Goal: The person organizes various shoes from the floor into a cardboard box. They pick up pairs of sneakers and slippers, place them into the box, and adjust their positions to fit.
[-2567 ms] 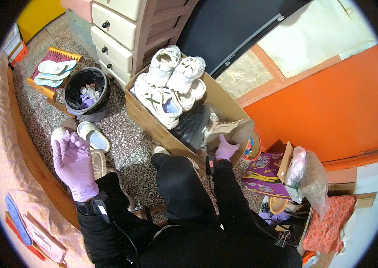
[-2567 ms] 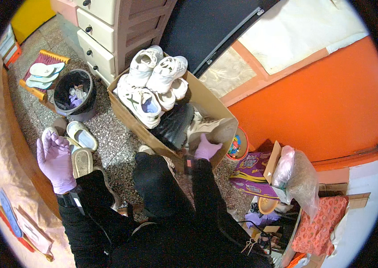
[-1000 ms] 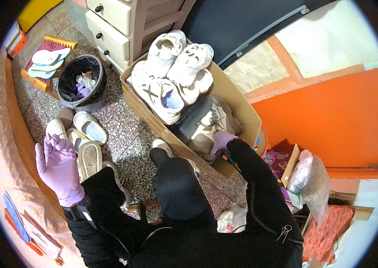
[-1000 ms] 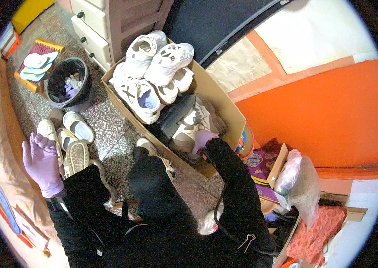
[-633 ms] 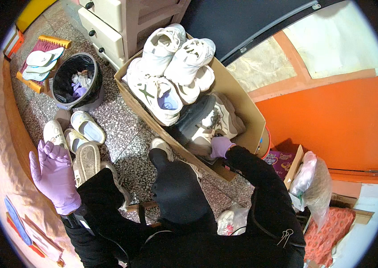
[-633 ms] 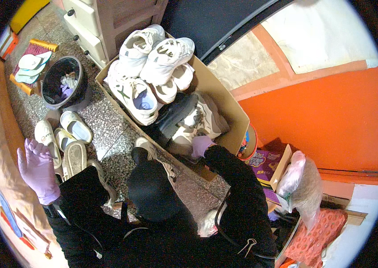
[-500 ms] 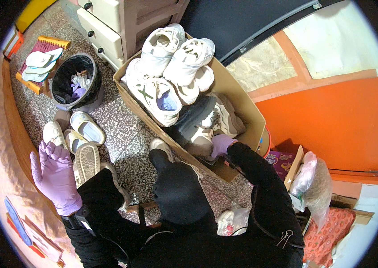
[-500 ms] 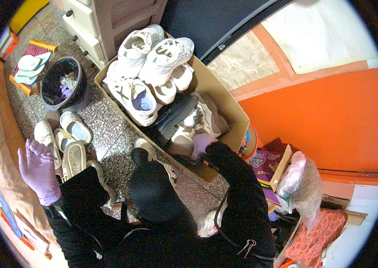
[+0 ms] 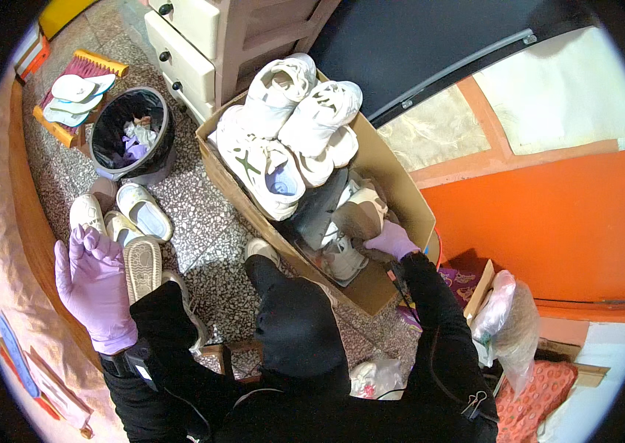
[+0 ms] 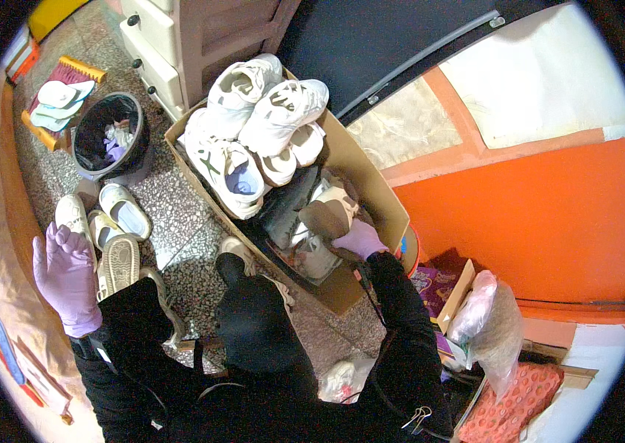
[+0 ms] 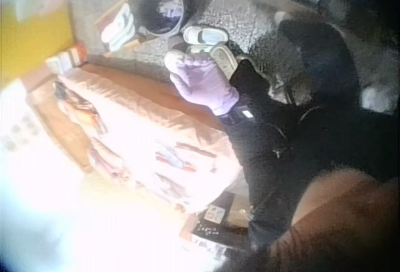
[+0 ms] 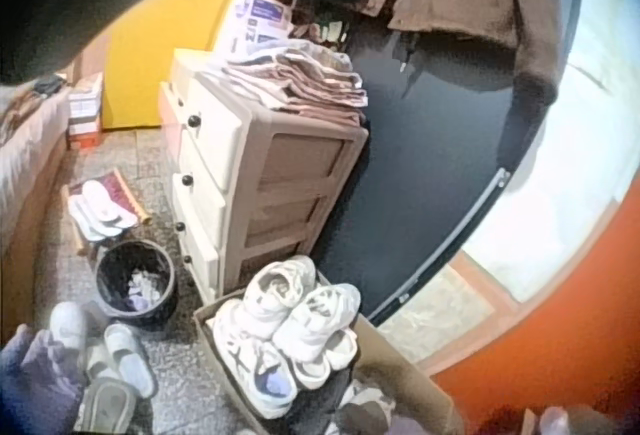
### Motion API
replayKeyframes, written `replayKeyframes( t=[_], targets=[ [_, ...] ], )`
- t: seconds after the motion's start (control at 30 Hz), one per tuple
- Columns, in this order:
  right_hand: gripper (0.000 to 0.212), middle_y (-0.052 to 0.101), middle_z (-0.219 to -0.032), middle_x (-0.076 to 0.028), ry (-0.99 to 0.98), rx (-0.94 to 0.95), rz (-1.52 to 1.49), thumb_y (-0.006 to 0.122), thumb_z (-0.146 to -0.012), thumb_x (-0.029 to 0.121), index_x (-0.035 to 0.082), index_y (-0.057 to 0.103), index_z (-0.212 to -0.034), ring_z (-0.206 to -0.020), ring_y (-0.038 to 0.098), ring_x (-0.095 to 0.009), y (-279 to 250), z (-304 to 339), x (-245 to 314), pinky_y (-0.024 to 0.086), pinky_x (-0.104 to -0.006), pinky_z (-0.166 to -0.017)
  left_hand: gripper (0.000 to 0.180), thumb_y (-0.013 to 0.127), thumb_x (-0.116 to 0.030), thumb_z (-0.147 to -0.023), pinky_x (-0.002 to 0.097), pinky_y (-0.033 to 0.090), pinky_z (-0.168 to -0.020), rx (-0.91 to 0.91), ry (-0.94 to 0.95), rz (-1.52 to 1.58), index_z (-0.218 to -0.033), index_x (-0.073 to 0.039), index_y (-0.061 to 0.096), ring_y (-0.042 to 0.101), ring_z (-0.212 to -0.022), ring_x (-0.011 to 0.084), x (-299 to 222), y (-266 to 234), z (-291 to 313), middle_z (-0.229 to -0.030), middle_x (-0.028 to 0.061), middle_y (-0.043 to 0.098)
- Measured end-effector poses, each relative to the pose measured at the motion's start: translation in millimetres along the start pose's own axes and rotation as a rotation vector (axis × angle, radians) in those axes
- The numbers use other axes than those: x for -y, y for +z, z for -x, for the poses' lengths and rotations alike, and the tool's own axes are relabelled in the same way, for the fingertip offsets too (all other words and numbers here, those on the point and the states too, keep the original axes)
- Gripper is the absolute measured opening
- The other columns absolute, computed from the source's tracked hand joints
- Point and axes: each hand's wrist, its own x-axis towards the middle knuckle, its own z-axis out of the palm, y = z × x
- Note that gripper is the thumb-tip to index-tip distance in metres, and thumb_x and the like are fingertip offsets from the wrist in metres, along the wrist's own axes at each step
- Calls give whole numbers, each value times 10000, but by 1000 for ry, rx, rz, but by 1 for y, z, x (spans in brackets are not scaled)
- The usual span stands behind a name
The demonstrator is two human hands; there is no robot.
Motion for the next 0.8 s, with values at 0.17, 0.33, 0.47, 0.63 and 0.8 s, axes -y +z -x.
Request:
replayKeyframes(
  t=[0.17, 0.33, 0.47, 0.63, 0.8],
  targets=[
    [740, 675, -1116, -237, 13, 188, 19, 806, -601, 487, -15, 665, -1125, -1036, 662, -332, 16, -29, -1, 512, -391, -899, 322, 466, -261, -1016, 313, 369, -731, 41, -17, -1, -1045, 48, 550, 435, -759, 175, -3, -1, 3, -873, 88, 507],
    [822, 663, -1145, -248, 161, 75, -78, 801, -609, 529, -66, 633, -1151, -1085, 638, -346, 23, -26, 0, 493, -380, -936, 325, 464, -261, -1019, 308, 375, -729, -3, 9, 2, -1072, 49, 548, 441, -769, 172, -9, -2, 4, -875, 86, 513],
    [911, 638, -1173, -279, 281, 108, 30, 792, -630, 565, -132, 558, -1169, -1098, 635, -352, 27, -20, 21, 511, -372, -930, 325, 459, -255, -1021, 312, 367, -729, -18, 14, 5, -1084, 52, 542, 425, -770, 167, -8, -1, 2, -879, 82, 498],
    [1152, 536, -1322, -267, 351, -86, 28, 876, -580, 487, -32, 259, -1404, -1109, 626, -372, 19, -4, 51, 518, -407, -931, 325, 464, -251, -1015, 320, 355, -734, 57, -28, 32, -1082, 58, 540, 411, -761, 171, -8, 0, 1, -889, 89, 485],
    [1090, 382, -1426, -304, 25, -419, 144, 857, -681, 293, 40, 177, -1494, -1190, 526, -464, 30, 14, 84, 489, -476, -959, 328, 466, -252, -1015, 319, 358, -730, 7, 11, 28, -1085, 59, 542, 416, -765, 172, -10, -1, 2, -888, 91, 490]
  ],
)
